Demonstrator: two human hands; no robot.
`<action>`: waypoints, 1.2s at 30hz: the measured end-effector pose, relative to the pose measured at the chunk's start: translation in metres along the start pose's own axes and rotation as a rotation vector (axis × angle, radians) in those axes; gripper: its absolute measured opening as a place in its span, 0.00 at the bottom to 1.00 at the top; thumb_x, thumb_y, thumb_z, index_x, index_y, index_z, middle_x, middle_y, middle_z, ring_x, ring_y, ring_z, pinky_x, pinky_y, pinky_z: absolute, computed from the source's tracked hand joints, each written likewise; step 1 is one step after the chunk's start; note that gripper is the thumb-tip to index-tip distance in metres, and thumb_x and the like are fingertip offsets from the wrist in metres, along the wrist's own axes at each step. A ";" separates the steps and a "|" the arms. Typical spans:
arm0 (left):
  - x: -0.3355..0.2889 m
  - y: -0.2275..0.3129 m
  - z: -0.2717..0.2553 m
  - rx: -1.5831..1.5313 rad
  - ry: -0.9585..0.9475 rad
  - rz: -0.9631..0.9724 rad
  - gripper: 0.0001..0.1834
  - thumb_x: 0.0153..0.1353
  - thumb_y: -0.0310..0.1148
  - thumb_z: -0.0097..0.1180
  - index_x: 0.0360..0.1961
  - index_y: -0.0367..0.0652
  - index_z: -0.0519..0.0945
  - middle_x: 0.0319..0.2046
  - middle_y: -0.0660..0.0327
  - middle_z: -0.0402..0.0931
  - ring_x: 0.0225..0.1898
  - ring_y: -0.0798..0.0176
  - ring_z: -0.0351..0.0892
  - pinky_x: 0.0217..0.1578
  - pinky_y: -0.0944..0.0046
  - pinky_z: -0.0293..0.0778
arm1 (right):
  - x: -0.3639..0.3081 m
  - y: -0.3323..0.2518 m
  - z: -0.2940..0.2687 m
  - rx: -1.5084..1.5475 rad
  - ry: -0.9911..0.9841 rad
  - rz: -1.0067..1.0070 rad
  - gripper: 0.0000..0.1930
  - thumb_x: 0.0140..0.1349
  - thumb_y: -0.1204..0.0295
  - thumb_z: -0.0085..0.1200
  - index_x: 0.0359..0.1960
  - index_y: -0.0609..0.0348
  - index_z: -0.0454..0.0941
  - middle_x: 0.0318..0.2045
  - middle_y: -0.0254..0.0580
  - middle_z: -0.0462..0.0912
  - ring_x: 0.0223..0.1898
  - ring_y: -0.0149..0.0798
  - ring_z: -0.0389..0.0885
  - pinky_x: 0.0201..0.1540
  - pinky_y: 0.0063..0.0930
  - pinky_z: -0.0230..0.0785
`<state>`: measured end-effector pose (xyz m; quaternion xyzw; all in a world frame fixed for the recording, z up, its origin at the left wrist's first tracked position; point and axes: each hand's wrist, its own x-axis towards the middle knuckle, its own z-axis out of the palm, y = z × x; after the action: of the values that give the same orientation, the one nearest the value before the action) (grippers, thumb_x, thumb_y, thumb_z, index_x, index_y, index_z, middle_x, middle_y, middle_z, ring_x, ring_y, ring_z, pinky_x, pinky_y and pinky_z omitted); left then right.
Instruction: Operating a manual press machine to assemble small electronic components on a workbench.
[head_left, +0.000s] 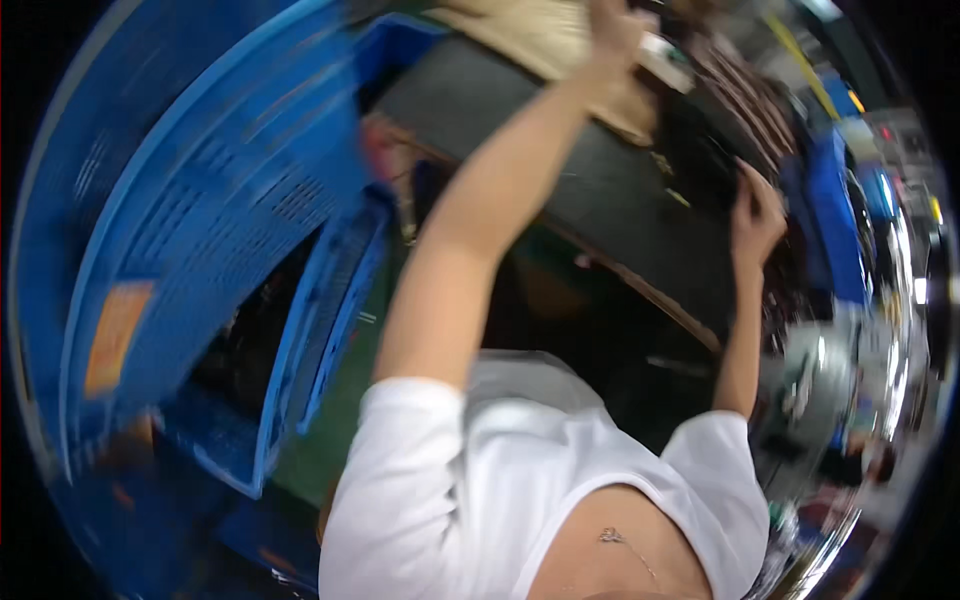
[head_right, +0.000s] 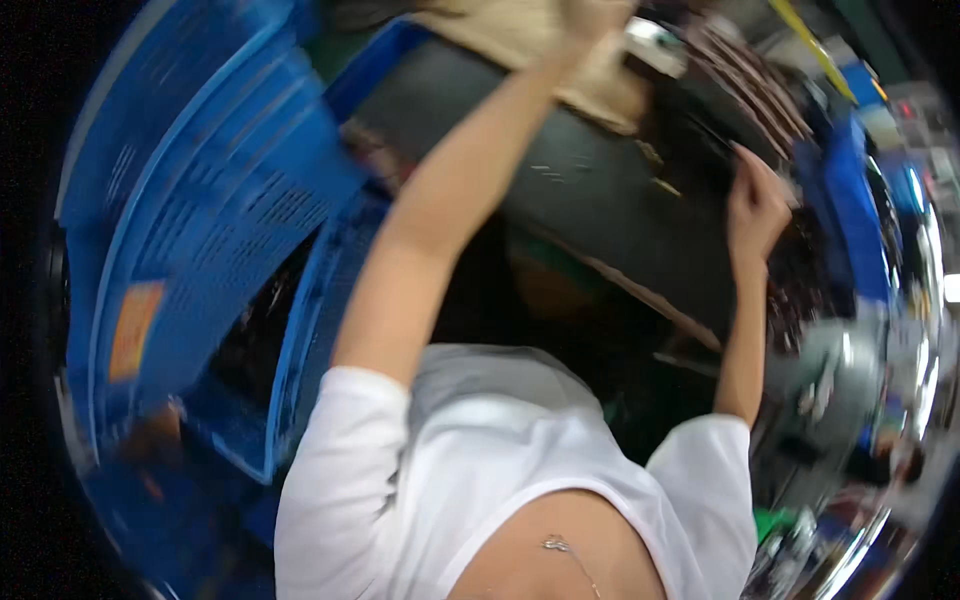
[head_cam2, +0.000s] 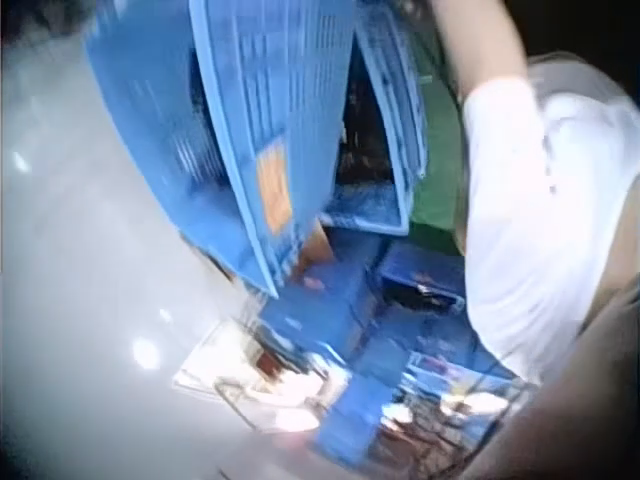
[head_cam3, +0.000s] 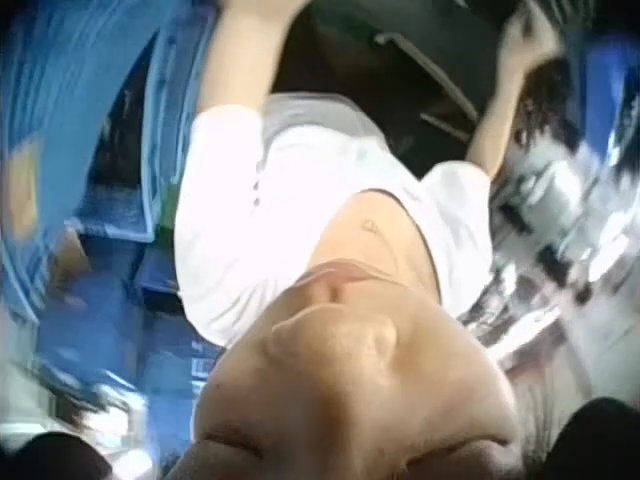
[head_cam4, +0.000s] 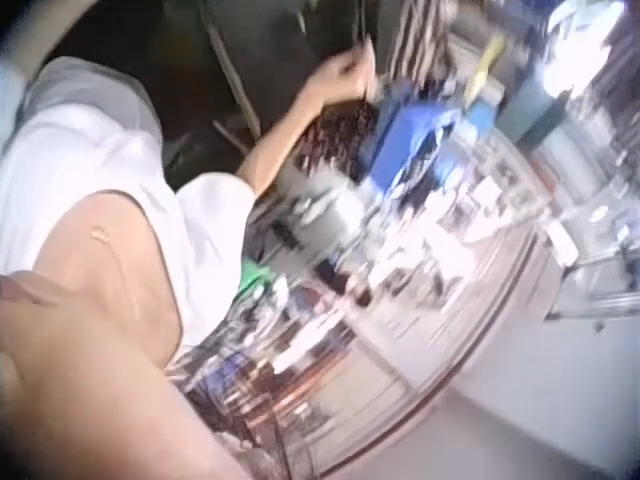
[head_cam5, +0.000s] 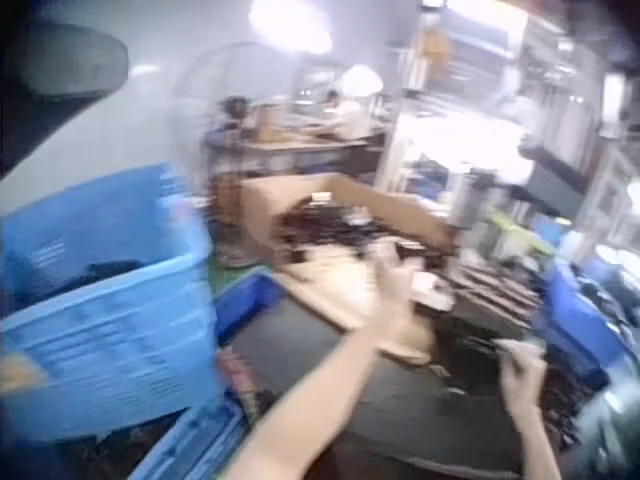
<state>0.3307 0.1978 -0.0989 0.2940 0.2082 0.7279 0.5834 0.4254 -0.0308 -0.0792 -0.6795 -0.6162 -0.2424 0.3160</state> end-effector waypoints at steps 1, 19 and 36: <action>-0.010 0.014 0.006 0.280 -0.164 0.071 0.17 0.44 0.24 0.54 0.38 0.34 0.69 0.35 0.54 0.68 0.39 0.57 0.68 0.42 0.60 0.65 | 0.002 0.008 -0.008 0.004 0.002 0.046 0.08 0.55 0.79 0.50 0.36 0.59 0.78 0.33 0.43 0.80 0.34 0.34 0.79 0.38 0.21 0.67; 0.019 0.020 -0.025 0.620 -0.238 0.255 0.25 0.47 0.30 0.61 0.44 0.28 0.68 0.39 0.54 0.69 0.38 0.66 0.70 0.39 0.68 0.68 | 0.110 0.075 0.015 -0.400 -0.165 -0.179 0.20 0.51 0.71 0.47 0.49 0.42 0.71 0.36 0.37 0.79 0.34 0.43 0.78 0.35 0.34 0.71; 0.019 0.018 -0.019 0.736 -0.206 0.297 0.23 0.46 0.30 0.61 0.43 0.32 0.70 0.39 0.55 0.68 0.37 0.63 0.70 0.40 0.66 0.67 | 0.057 0.140 -0.032 -0.178 0.089 0.191 0.09 0.54 0.69 0.51 0.35 0.59 0.78 0.36 0.43 0.79 0.37 0.45 0.77 0.39 0.30 0.69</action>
<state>0.3021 0.2128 -0.0982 0.5814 0.3504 0.6478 0.3458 0.5728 -0.0209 -0.0347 -0.7489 -0.5103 -0.2948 0.3032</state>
